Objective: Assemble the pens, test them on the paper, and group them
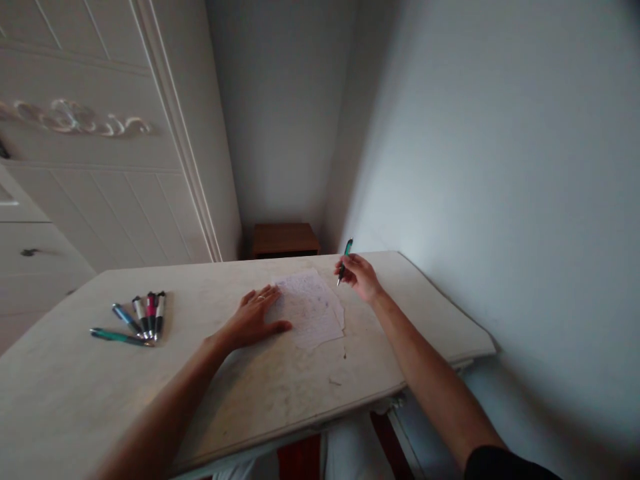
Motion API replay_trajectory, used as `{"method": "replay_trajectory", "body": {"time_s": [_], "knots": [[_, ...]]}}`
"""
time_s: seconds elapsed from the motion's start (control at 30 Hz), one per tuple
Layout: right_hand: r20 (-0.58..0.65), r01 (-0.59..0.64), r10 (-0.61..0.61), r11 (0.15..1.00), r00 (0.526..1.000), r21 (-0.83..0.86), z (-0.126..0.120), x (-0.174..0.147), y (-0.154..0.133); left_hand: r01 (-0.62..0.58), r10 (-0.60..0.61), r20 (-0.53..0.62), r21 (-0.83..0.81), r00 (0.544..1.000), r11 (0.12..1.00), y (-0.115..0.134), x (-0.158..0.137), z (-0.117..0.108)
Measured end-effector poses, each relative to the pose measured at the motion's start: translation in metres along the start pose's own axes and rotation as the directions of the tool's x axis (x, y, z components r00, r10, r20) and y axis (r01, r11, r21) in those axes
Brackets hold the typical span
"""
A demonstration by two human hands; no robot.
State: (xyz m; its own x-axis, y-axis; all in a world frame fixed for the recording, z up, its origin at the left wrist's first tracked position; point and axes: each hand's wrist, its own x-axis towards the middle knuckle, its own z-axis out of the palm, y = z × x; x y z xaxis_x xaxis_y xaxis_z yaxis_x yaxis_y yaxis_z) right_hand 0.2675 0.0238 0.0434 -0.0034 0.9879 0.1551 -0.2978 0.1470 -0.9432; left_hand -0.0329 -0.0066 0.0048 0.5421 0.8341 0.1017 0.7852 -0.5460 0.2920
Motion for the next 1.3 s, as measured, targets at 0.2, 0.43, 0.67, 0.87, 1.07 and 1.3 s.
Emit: {"method": "replay_trajectory", "body": {"time_s": [0.2, 0.43, 0.67, 0.87, 1.07, 1.3], "knots": [[-0.184, 0.140, -0.130, 0.989, 0.974, 0.043, -0.038, -0.023, -0.017, 0.001, -0.001, -0.011, 0.028, 1.000, 1.000, 0.001, 0.000, 0.000], [-0.332, -0.007, -0.060, 0.981, 0.942, -0.196, -0.120, -0.025, -0.039, -0.011, 0.012, -0.038, 0.028, 0.999, 1.000, -0.001, 0.002, 0.002], [-0.322, -0.257, 0.113, 0.857, 0.940, -0.447, -0.155, -0.021, -0.041, 0.013, -0.011, -0.045, 0.032, 0.999, 0.999, -0.002, 0.003, 0.003], [-0.258, -0.252, 0.099, 0.694, 0.961, -0.675, -0.158, -0.013, -0.031, 0.032, -0.030, -0.038, 0.039, 0.999, 0.999, 0.001, 0.002, -0.001], [-0.217, -0.188, -0.016, 0.443, 0.976, -0.877, -0.155, -0.010, -0.021, 0.029, -0.027, -0.046, 0.040, 0.999, 0.999, -0.001, 0.003, 0.000], [-0.130, -0.121, -0.071, 0.109, 0.989, -0.987, -0.149, -0.013, -0.018, 0.022, -0.020, -0.043, 0.046, 0.999, 0.999, -0.002, 0.004, 0.002]]}}
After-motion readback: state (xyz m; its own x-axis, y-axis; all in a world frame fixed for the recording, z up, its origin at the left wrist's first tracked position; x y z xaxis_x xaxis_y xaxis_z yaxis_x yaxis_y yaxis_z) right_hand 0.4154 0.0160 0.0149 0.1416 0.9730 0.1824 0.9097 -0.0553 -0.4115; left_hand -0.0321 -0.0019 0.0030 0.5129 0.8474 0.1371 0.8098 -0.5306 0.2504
